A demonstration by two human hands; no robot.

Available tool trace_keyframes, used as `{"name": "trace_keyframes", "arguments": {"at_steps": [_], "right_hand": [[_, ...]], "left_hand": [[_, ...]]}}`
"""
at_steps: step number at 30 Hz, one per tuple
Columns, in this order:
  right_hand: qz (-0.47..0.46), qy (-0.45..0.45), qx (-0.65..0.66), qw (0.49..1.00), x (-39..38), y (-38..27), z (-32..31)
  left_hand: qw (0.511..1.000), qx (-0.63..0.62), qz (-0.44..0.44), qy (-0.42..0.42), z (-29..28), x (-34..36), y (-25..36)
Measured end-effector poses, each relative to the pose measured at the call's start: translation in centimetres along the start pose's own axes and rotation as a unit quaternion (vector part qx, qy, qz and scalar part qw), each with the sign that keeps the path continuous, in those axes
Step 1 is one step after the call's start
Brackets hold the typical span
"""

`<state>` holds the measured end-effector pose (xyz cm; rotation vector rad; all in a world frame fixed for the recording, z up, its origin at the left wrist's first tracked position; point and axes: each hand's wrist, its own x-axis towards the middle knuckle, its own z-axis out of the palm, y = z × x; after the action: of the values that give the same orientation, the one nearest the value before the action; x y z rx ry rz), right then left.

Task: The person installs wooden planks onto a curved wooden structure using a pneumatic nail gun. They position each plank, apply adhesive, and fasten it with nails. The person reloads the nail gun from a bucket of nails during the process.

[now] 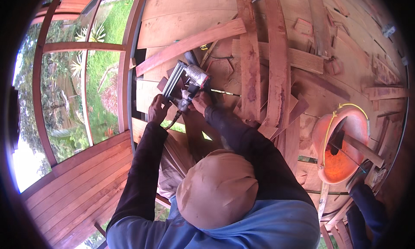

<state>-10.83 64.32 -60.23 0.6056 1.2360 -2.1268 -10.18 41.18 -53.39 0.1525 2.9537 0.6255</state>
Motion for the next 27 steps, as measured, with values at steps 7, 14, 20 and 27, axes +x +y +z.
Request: {"name": "trace_keyframes", "arguments": {"at_steps": [7, 14, 20, 27], "right_hand": [[0.015, -0.006, 0.0, 1.0, 0.8, 0.6, -0.1], [0.058, -0.156, -0.234, 0.958, 1.2, -0.2, -2.8], [-0.148, -0.134, -0.095, 0.975, -4.8, -14.7, -7.6], [-0.476, 0.073, 0.173, 0.86, -10.6, -31.8, -18.4]], "left_hand": [[0.994, 0.079, -0.069, 0.018, -0.1, -1.4, -1.4], [0.983, 0.093, -0.114, -0.114, -1.8, -0.2, -4.8], [0.983, 0.077, -0.104, -0.127, -3.5, -4.7, -13.1], [0.977, 0.04, -0.161, -0.133, -6.3, 0.7, -11.7]]}}
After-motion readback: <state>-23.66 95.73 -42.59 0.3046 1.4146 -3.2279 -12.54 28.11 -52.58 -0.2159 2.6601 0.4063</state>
